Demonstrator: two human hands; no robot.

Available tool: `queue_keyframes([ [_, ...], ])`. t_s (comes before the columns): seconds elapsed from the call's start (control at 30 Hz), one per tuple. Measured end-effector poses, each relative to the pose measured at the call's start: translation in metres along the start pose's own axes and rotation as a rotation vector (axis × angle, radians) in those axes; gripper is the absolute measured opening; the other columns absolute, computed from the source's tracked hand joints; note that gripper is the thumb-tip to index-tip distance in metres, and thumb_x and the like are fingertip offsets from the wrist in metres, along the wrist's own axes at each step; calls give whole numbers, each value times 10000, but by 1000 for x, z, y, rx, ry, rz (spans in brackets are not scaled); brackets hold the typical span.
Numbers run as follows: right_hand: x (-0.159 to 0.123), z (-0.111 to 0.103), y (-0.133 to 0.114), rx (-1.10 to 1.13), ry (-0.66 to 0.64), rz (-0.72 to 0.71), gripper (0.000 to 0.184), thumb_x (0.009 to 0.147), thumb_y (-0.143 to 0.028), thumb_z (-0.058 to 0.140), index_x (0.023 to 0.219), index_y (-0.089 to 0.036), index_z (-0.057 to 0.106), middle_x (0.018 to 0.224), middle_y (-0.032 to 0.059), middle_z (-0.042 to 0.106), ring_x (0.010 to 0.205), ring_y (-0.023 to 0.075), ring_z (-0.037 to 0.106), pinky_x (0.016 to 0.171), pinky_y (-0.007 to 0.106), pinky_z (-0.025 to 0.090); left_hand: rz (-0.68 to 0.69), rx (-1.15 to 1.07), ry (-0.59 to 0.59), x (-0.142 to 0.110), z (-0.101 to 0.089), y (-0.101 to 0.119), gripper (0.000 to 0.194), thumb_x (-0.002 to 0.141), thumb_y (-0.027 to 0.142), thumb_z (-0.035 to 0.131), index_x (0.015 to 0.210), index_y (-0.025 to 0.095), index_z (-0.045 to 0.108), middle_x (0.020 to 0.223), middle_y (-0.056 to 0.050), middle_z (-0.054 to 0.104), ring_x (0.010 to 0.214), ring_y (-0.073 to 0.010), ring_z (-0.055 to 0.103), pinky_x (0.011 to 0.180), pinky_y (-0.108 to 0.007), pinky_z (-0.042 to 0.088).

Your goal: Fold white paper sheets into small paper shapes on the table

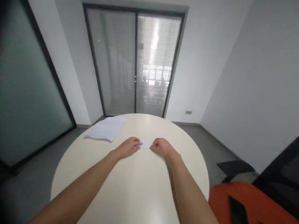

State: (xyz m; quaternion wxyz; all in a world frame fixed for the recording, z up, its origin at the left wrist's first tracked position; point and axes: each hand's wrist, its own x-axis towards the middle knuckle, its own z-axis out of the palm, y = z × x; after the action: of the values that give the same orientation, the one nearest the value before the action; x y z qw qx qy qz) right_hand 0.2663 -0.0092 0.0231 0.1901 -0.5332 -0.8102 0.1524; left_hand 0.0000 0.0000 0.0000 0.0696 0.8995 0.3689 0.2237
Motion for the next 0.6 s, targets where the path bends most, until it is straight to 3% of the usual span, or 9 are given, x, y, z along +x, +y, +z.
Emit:
queue_keyframes([
  [0.3, -1, 2, -3, -2, 45, -85, 235, 813, -310, 674, 984, -212, 803, 865, 54, 748, 718, 169, 641, 661, 258, 461, 30, -7, 24, -1, -3, 4, 330, 986, 313, 532, 1252, 211, 699, 1217, -100, 676, 1152, -242, 583, 1040, -374, 458],
  [0.6, 0, 3, -4, -19, 58, -110, 245, 848, -335, 652, 1002, -219, 803, 864, 57, 746, 719, 172, 641, 665, 265, 461, 10, 18, 43, 0, -7, 10, 311, 981, 297, 527, 1215, 207, 711, 1220, -69, 718, 1111, -247, 616, 1012, -374, 464],
])
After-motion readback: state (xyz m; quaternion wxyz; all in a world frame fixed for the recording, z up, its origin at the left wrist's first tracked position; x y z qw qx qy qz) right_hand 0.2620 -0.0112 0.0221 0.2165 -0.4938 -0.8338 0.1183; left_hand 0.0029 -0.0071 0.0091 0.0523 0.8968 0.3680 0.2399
